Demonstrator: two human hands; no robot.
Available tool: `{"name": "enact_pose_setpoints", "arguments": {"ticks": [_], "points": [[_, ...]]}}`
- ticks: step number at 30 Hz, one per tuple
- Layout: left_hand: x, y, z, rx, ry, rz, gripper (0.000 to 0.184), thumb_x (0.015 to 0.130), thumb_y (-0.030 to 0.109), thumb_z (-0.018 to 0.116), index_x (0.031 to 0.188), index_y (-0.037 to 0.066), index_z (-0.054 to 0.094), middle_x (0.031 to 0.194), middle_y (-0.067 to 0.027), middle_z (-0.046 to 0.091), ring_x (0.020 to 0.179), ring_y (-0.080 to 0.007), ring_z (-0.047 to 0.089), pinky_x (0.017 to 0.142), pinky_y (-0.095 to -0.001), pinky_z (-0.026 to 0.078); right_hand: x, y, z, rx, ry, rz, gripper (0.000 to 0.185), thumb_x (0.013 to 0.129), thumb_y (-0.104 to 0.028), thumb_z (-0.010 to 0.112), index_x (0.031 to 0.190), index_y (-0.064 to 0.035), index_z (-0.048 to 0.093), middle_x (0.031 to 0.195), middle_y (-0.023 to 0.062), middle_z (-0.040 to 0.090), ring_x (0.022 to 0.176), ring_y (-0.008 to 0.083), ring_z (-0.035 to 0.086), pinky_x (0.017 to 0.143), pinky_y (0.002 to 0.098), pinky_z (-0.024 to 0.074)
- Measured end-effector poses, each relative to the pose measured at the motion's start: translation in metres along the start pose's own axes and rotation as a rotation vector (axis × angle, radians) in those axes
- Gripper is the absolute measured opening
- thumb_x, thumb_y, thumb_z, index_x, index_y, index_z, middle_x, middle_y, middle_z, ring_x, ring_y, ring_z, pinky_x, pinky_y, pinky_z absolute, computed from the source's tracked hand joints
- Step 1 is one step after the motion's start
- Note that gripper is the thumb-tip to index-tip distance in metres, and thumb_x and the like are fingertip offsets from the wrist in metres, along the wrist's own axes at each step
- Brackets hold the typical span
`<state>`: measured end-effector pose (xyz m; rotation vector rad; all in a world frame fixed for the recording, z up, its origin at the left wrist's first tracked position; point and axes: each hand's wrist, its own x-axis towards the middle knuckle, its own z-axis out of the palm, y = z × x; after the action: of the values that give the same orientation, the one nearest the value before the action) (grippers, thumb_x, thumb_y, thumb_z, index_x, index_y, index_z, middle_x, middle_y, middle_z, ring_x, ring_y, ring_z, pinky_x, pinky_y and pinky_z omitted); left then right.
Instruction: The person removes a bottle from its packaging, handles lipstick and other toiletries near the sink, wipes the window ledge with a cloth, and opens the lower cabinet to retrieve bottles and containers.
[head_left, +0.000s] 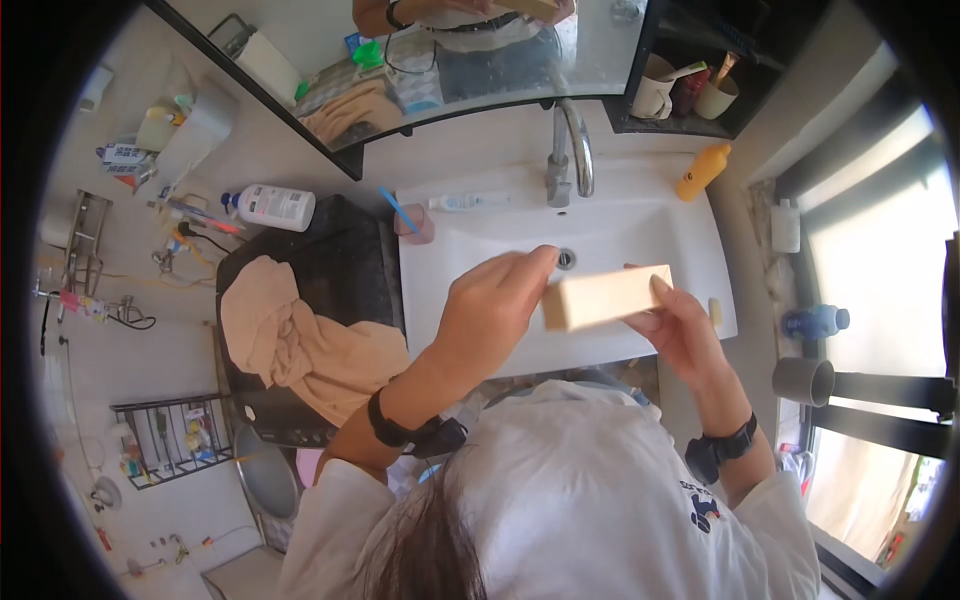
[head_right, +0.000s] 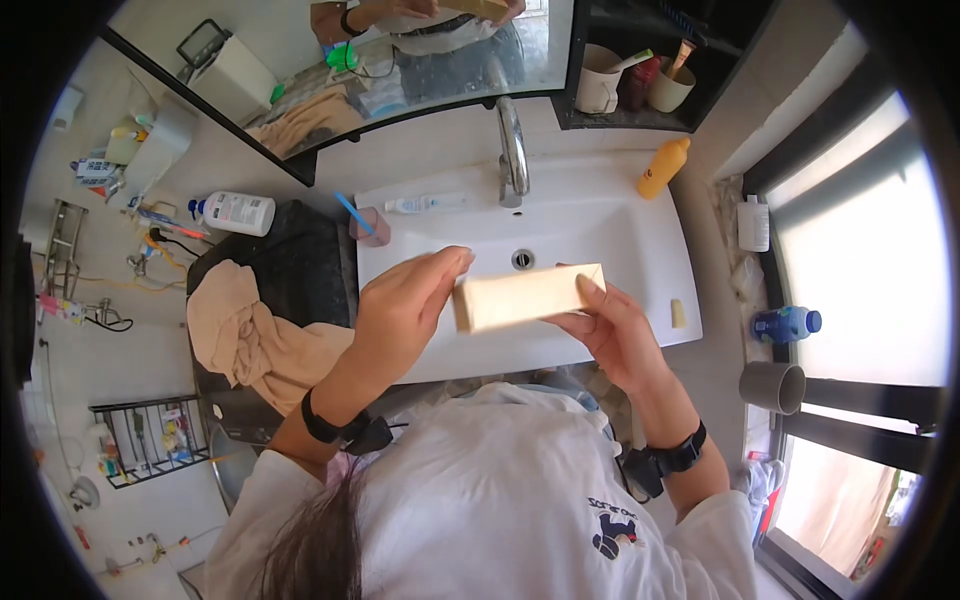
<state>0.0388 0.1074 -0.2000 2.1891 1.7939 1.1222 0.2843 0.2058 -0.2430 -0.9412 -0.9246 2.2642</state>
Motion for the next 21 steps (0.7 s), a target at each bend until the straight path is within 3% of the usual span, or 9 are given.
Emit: {"name": "enact_pose_setpoints", "arguments": {"ticks": [2, 3, 6, 7, 10, 12, 14, 15, 21], "points": [[0.0, 0.002, 0.002, -0.473, 0.036, -0.162, 0.05, 0.091, 0.008, 0.069, 0.137, -0.002, 0.051, 0.132, -0.0185, 0.061, 0.117, -0.028, 0.063, 0.099, -0.0384, 0.05, 0.008, 0.002, -0.012, 0.235, -0.096, 0.018, 0.05, 0.106, -0.03, 0.044, 0.144, 0.0029, 0.038, 0.135, 0.022, 0.057, 0.118, 0.0326, 0.064, 0.111, 0.038, 0.0442], [-0.001, -0.008, 0.007, -0.767, -0.028, -0.142, 0.086, 0.086, 0.025, 0.079, 0.153, 0.003, 0.03, 0.153, -0.0204, 0.041, 0.138, -0.0296, 0.046, 0.106, -0.0415, 0.043, 0.011, 0.005, -0.014, 0.306, -0.122, 0.013, 0.051, 0.106, -0.03, 0.042, 0.146, 0.0015, 0.035, 0.137, 0.0228, 0.055, 0.12, 0.0347, 0.062, 0.111, 0.0398, 0.0437], [0.007, -0.001, 0.035, -0.867, 0.025, -0.039, 0.105, 0.081, 0.036, 0.083, 0.156, 0.003, 0.017, 0.158, -0.0234, 0.03, 0.143, -0.0323, 0.038, 0.111, -0.0438, 0.037, 0.016, 0.014, -0.005, 0.434, -0.261, 0.089, 0.052, 0.106, -0.032, 0.042, 0.146, 0.0007, 0.035, 0.139, 0.0233, 0.053, 0.121, 0.0362, 0.06, 0.112, 0.0415, 0.0431], [0.012, 0.009, 0.043, -0.91, 0.124, -0.036, 0.094, 0.081, 0.027, 0.085, 0.151, 0.002, 0.027, 0.147, -0.0239, 0.045, 0.133, -0.0309, 0.049, 0.107, -0.0415, 0.042, 0.016, 0.019, 0.002, 0.387, -0.236, 0.144, 0.054, 0.106, -0.034, 0.043, 0.146, 0.0009, 0.035, 0.14, 0.0231, 0.052, 0.121, 0.0379, 0.061, 0.113, 0.0435, 0.0416], [0.019, 0.01, 0.05, -0.961, 0.071, -0.188, 0.077, 0.079, 0.018, 0.086, 0.138, 0.003, 0.039, 0.13, -0.0193, 0.06, 0.121, -0.0269, 0.058, 0.1, -0.038, 0.048, 0.013, 0.018, 0.021, 0.229, -0.277, 0.29, 0.058, 0.106, -0.038, 0.042, 0.149, 0.0, 0.031, 0.137, 0.0211, 0.054, 0.124, 0.0366, 0.058, 0.111, 0.0418, 0.0424], [0.023, 0.018, 0.044, -0.882, 0.103, -0.204, 0.055, 0.079, 0.011, 0.084, 0.122, 0.005, 0.05, 0.112, -0.0113, 0.068, 0.106, -0.0198, 0.065, 0.091, -0.0328, 0.052, 0.015, 0.021, 0.007, 0.068, -0.143, 0.188, 0.053, 0.106, -0.036, 0.044, 0.146, -0.0022, 0.04, 0.134, 0.0171, 0.058, 0.125, 0.0317, 0.057, 0.107, 0.0392, 0.0443], [0.02, 0.02, 0.037, -0.453, 0.031, -0.209, 0.044, 0.08, 0.011, 0.083, 0.115, 0.005, 0.057, 0.11, -0.0092, 0.069, 0.099, -0.0173, 0.068, 0.085, -0.0305, 0.054, 0.008, -0.007, 0.015, -0.892, 0.133, -0.656, 0.04, 0.104, -0.025, 0.052, 0.138, -0.0035, 0.053, 0.13, 0.0128, 0.061, 0.122, 0.0255, 0.057, 0.102, 0.0375, 0.0458], [0.02, 0.019, 0.04, -0.322, 0.109, -0.142, 0.041, 0.077, 0.011, 0.084, 0.11, 0.007, 0.062, 0.102, -0.0078, 0.071, 0.089, -0.0207, 0.071, 0.077, -0.0306, 0.055, -0.004, -0.028, 0.029, -1.032, 0.135, -0.842, 0.035, 0.095, -0.012, 0.065, 0.128, -0.0022, 0.063, 0.124, 0.0123, 0.063, 0.111, 0.0256, 0.062, 0.095, 0.0366, 0.0496], [0.021, 0.021, 0.038, -0.049, 0.126, -0.032, 0.048, 0.067, 0.012, 0.087, 0.109, 0.011, 0.063, 0.09, -0.0085, 0.072, 0.078, -0.0277, 0.07, 0.065, -0.0333, 0.054, -0.028, -0.047, 0.059, -1.274, -0.09, -0.988, 0.039, 0.084, -0.003, 0.073, 0.122, 0.0012, 0.064, 0.114, 0.0153, 0.065, 0.096, 0.0301, 0.065, 0.082, 0.0346, 0.0555]]}}
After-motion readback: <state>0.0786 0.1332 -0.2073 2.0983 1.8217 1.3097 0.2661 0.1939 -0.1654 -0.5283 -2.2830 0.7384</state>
